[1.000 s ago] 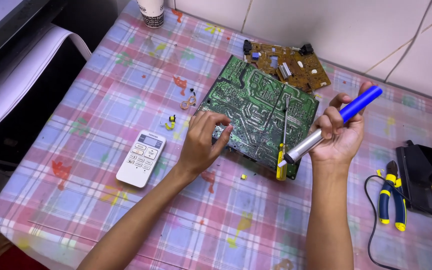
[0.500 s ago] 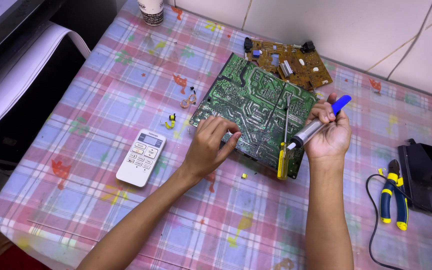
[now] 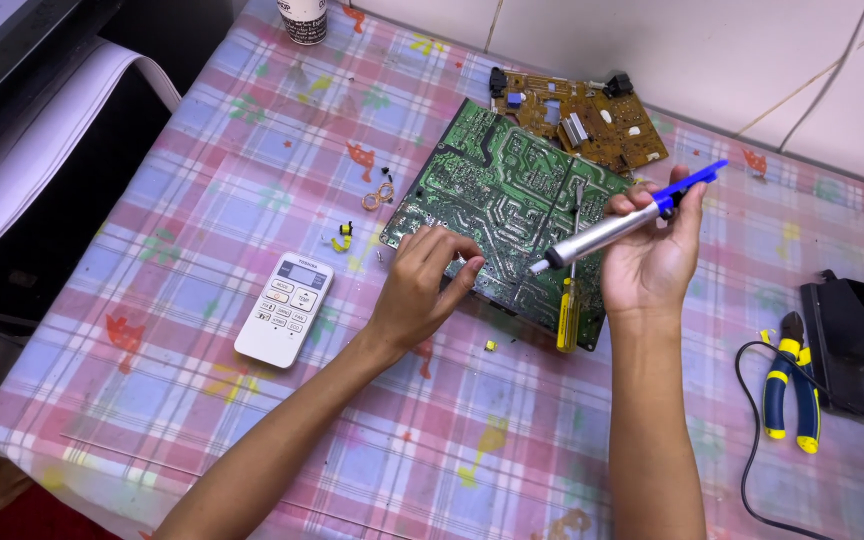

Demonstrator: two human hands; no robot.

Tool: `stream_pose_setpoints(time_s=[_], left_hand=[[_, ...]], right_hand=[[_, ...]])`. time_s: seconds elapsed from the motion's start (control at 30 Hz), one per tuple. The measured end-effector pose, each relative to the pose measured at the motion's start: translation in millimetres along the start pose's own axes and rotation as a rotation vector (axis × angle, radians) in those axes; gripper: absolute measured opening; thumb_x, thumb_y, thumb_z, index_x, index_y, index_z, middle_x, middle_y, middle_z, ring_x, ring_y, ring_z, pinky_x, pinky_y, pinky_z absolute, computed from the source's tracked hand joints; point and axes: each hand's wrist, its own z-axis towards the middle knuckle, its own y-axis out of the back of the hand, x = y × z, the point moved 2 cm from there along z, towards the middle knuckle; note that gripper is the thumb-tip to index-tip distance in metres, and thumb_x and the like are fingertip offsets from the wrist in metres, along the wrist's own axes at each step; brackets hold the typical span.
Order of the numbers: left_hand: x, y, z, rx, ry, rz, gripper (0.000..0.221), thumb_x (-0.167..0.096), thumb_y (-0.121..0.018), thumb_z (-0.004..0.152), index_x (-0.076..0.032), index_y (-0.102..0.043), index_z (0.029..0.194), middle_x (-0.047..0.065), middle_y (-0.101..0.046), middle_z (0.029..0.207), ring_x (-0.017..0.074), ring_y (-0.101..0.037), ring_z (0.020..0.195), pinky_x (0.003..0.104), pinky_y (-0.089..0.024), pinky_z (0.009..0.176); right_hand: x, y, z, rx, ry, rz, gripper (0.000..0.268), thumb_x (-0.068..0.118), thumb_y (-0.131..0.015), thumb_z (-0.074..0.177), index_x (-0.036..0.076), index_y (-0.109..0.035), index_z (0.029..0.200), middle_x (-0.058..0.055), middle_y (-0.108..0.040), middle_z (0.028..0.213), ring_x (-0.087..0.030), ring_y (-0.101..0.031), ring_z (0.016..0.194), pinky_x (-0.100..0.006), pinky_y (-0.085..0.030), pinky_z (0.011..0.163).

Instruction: The person is desoldering components from a circuit board using a desoldering pump and a screwdriver.

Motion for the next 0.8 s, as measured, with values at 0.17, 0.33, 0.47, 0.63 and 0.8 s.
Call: stream_pose_setpoints(time_s=[0.17, 0.33, 0.47, 0.63, 0.8], left_hand=[[4.7, -4.9, -4.1, 0.006, 0.041, -0.081, 0.017, -0.025, -0.052, 0.093, -0.011, -0.058, 0.101, 0.003, -0.06, 0.089, 0.0209, -0.059, 0.083, 0.03, -0.044, 0.073], [-15.0, -1.0, 1.6, 0.12, 0.057, -0.218, 0.034, -0.025, -0.054, 0.092, -0.006, -0.052, 0.119, 0.01, -0.061, 0.105, 0.0272, -0.061, 0.099, 0.037, -0.048, 0.084], [-19.8, 0.4, 2.4, 0.118, 0.005, -0.151, 0.035, -0.019, -0.063, 0.086, -0.003, -0.053, 0.116, 0.012, -0.063, 0.098, 0.0281, -0.062, 0.095, 0.038, -0.049, 0.083], [-13.7, 3.1, 3.0, 0.05, 0.042, -0.211, 0.026, -0.008, -0.063, 0.085, -0.003, -0.057, 0.109, 0.009, -0.064, 0.09, 0.0275, -0.065, 0.083, 0.034, -0.053, 0.073], [-15.7, 0.9, 2.0, 0.041, 0.046, -0.226, 0.023, -0.008, -0.063, 0.084, -0.003, -0.058, 0.106, 0.01, -0.064, 0.086, 0.028, -0.066, 0.079, 0.036, -0.054, 0.069]], right_hand=[[-30.8, -52.3, -39.4, 0.159, 0.244, -0.636, 0.035, 0.033, -0.049, 0.092, 0.008, -0.048, 0.117, -0.003, -0.05, 0.092, -0.014, -0.057, 0.088, -0.028, -0.053, 0.082], [-61.5, -67.7, -66.4, 0.431, 0.366, -0.865, 0.036, 0.016, -0.059, 0.089, -0.005, -0.05, 0.117, -0.016, -0.056, 0.092, -0.027, -0.065, 0.084, -0.037, -0.058, 0.074], [-74.7, -70.9, -74.9, 0.382, 0.307, -0.897, 0.038, 0.021, -0.053, 0.093, -0.006, -0.049, 0.119, -0.012, -0.051, 0.087, -0.019, -0.06, 0.073, -0.027, -0.055, 0.05], [-75.3, -78.5, -85.9, 0.54, 0.316, -1.026, 0.049, 0.01, -0.061, 0.087, -0.006, -0.041, 0.129, -0.013, -0.053, 0.104, -0.019, -0.061, 0.094, -0.032, -0.053, 0.085], [-66.7, -84.3, -88.5, 0.578, 0.496, -1.228, 0.039, 0.011, -0.054, 0.092, -0.009, -0.045, 0.124, -0.021, -0.059, 0.094, -0.031, -0.066, 0.086, -0.039, -0.055, 0.078]])
